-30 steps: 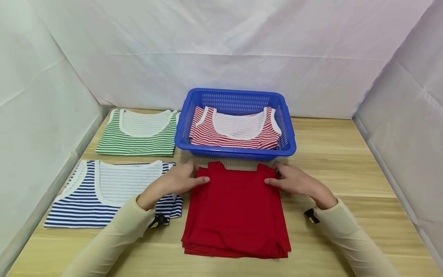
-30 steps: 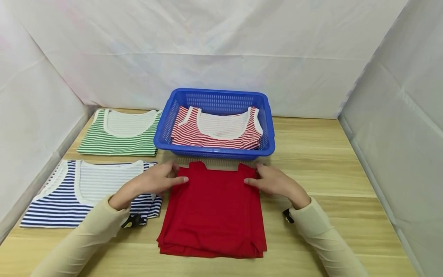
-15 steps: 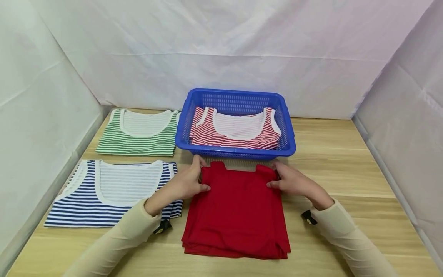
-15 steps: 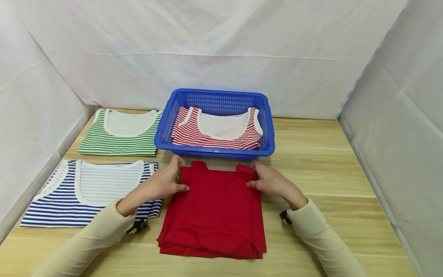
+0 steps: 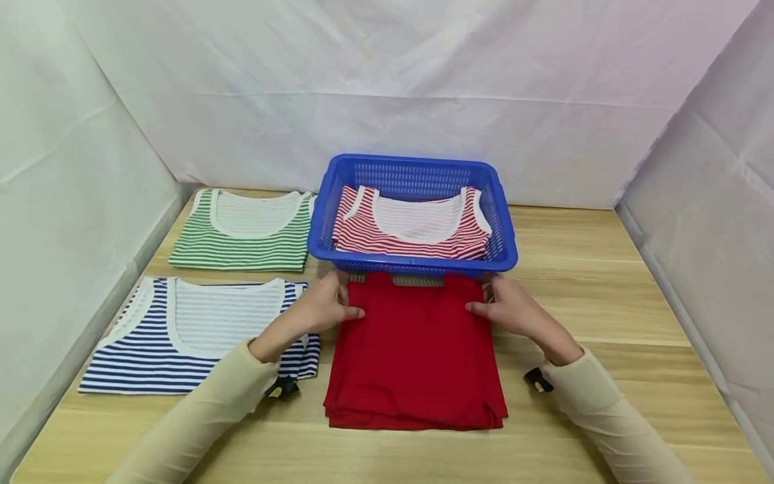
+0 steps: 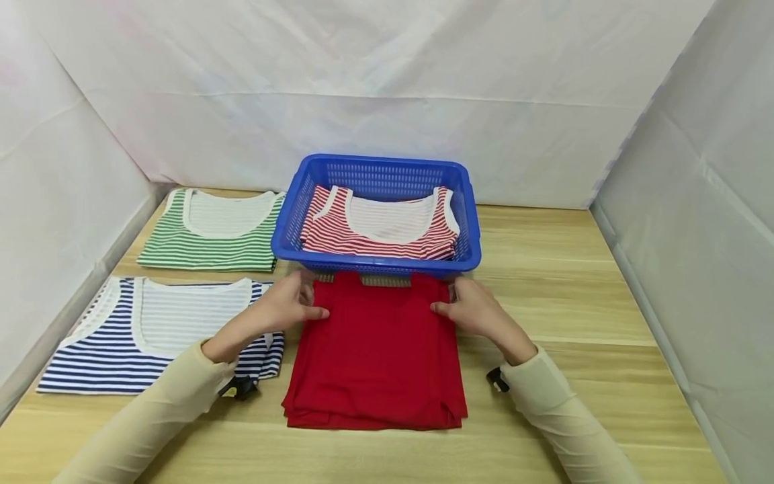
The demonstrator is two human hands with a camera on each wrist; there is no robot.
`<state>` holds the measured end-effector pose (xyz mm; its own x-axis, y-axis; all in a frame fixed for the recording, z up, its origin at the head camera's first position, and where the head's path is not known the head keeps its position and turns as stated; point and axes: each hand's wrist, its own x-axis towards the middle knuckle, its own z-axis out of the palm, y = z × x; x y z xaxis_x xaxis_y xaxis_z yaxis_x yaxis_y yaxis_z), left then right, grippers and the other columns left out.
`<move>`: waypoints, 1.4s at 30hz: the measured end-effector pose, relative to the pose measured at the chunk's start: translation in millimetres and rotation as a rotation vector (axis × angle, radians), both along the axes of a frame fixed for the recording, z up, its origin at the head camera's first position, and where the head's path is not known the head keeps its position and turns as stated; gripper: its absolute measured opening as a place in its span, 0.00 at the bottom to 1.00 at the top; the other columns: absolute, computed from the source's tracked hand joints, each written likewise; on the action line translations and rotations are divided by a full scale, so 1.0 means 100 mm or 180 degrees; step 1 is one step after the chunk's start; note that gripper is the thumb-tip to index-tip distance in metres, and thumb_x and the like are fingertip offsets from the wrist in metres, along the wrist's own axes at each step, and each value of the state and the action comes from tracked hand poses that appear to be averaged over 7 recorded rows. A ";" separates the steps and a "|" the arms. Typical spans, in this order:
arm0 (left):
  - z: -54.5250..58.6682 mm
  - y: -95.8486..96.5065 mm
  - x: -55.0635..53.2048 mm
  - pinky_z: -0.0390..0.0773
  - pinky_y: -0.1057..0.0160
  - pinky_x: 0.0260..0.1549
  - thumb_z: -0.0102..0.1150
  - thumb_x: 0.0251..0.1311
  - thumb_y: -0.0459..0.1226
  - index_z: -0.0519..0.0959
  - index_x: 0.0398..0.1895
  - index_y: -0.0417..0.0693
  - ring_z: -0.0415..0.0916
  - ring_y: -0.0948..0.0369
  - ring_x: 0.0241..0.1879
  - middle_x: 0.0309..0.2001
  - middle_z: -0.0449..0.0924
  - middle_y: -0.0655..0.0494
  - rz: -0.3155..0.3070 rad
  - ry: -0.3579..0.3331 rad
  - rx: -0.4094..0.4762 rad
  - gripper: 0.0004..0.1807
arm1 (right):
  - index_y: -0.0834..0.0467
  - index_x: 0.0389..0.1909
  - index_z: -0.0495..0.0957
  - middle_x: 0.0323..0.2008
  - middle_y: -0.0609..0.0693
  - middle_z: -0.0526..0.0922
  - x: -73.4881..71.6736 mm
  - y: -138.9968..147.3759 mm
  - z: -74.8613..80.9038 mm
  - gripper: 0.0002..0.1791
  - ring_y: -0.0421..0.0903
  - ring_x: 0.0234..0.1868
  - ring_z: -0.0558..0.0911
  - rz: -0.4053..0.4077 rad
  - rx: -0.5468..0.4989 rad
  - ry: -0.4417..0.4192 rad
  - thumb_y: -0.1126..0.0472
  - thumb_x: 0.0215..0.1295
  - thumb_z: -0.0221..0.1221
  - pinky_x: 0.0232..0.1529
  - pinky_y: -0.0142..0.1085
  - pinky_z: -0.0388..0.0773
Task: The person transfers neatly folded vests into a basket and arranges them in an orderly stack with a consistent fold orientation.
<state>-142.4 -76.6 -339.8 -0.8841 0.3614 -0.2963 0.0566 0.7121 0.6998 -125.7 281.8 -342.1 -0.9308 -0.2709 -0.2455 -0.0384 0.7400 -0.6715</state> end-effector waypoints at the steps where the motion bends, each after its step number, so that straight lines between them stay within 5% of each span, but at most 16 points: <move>1: -0.01 -0.01 -0.01 0.73 0.62 0.29 0.75 0.57 0.40 0.73 0.47 0.35 0.73 0.60 0.26 0.26 0.77 0.55 -0.0015 -0.0075 -0.0015 0.24 | 0.70 0.58 0.71 0.34 0.57 0.80 0.00 0.00 0.00 0.27 0.47 0.31 0.78 0.0013 -0.0006 -0.0127 0.59 0.65 0.68 0.31 0.38 0.75; 5: -0.04 -0.05 -0.02 0.79 0.64 0.24 0.74 0.58 0.41 0.73 0.55 0.31 0.76 0.63 0.20 0.21 0.78 0.56 0.0103 -0.0539 0.0250 0.29 | 0.72 0.58 0.69 0.36 0.59 0.81 0.01 0.02 -0.01 0.32 0.46 0.29 0.78 0.0112 -0.0036 -0.0537 0.55 0.64 0.70 0.28 0.38 0.77; 9: -0.05 -0.07 -0.05 0.86 0.59 0.27 0.74 0.59 0.40 0.65 0.65 0.31 0.83 0.61 0.22 0.25 0.82 0.53 0.0278 -0.0961 0.0580 0.38 | 0.69 0.51 0.72 0.32 0.54 0.79 0.02 0.02 0.00 0.28 0.45 0.28 0.76 0.0251 -0.0045 -0.0643 0.55 0.61 0.72 0.29 0.38 0.74; 15: -0.05 -0.10 -0.07 0.87 0.57 0.30 0.75 0.57 0.42 0.69 0.48 0.38 0.83 0.60 0.25 0.25 0.80 0.58 0.0270 -0.1402 0.0704 0.27 | 0.61 0.30 0.80 0.20 0.46 0.77 0.03 0.03 0.00 0.16 0.44 0.21 0.77 0.0340 0.0049 -0.0864 0.54 0.59 0.73 0.26 0.37 0.76; 20: -0.06 -0.05 -0.02 0.77 0.63 0.25 0.78 0.53 0.43 0.69 0.35 0.44 0.72 0.62 0.23 0.21 0.66 0.61 0.0029 -0.1276 0.0490 0.24 | 0.61 0.32 0.79 0.20 0.45 0.75 0.04 0.03 0.00 0.12 0.43 0.21 0.75 0.0516 -0.0083 -0.0839 0.58 0.61 0.71 0.24 0.36 0.75; 25: -0.11 0.02 0.03 0.68 0.65 0.26 0.78 0.53 0.40 0.76 0.41 0.40 0.69 0.63 0.26 0.25 0.75 0.58 -0.0061 -0.1043 0.0642 0.21 | 0.62 0.35 0.79 0.24 0.44 0.74 0.05 0.02 -0.01 0.07 0.42 0.27 0.73 0.0755 -0.0327 -0.0785 0.62 0.67 0.63 0.29 0.33 0.71; 29: -0.14 0.08 0.07 0.74 0.65 0.32 0.77 0.54 0.40 0.78 0.49 0.38 0.75 0.64 0.31 0.32 0.83 0.57 0.0007 -0.1040 0.0789 0.24 | 0.64 0.42 0.79 0.29 0.46 0.77 0.06 -0.01 0.00 0.09 0.43 0.31 0.75 0.0773 -0.0469 -0.0902 0.61 0.71 0.60 0.33 0.34 0.73; 35: -0.15 0.14 0.12 0.80 0.62 0.48 0.78 0.52 0.38 0.80 0.53 0.42 0.83 0.61 0.42 0.44 0.88 0.51 -0.0064 -0.0855 0.0865 0.25 | 0.67 0.50 0.78 0.32 0.51 0.86 0.06 0.00 0.03 0.18 0.44 0.30 0.82 0.0463 -0.0576 -0.1223 0.56 0.71 0.64 0.30 0.38 0.81; 42: -0.15 0.13 0.12 0.79 0.63 0.45 0.71 0.53 0.28 0.81 0.47 0.36 0.80 0.63 0.39 0.41 0.86 0.50 -0.0271 -0.0885 0.1151 0.17 | 0.67 0.53 0.79 0.40 0.54 0.88 0.06 0.03 0.00 0.22 0.46 0.38 0.85 0.0653 -0.0679 -0.1090 0.58 0.65 0.70 0.37 0.37 0.83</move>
<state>-130.6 -63.9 -354.5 -0.7517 0.5530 -0.3595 -0.1208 0.4204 0.8993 -119.3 284.4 -341.8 -0.7274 -0.5193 -0.4485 0.0810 0.5841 -0.8076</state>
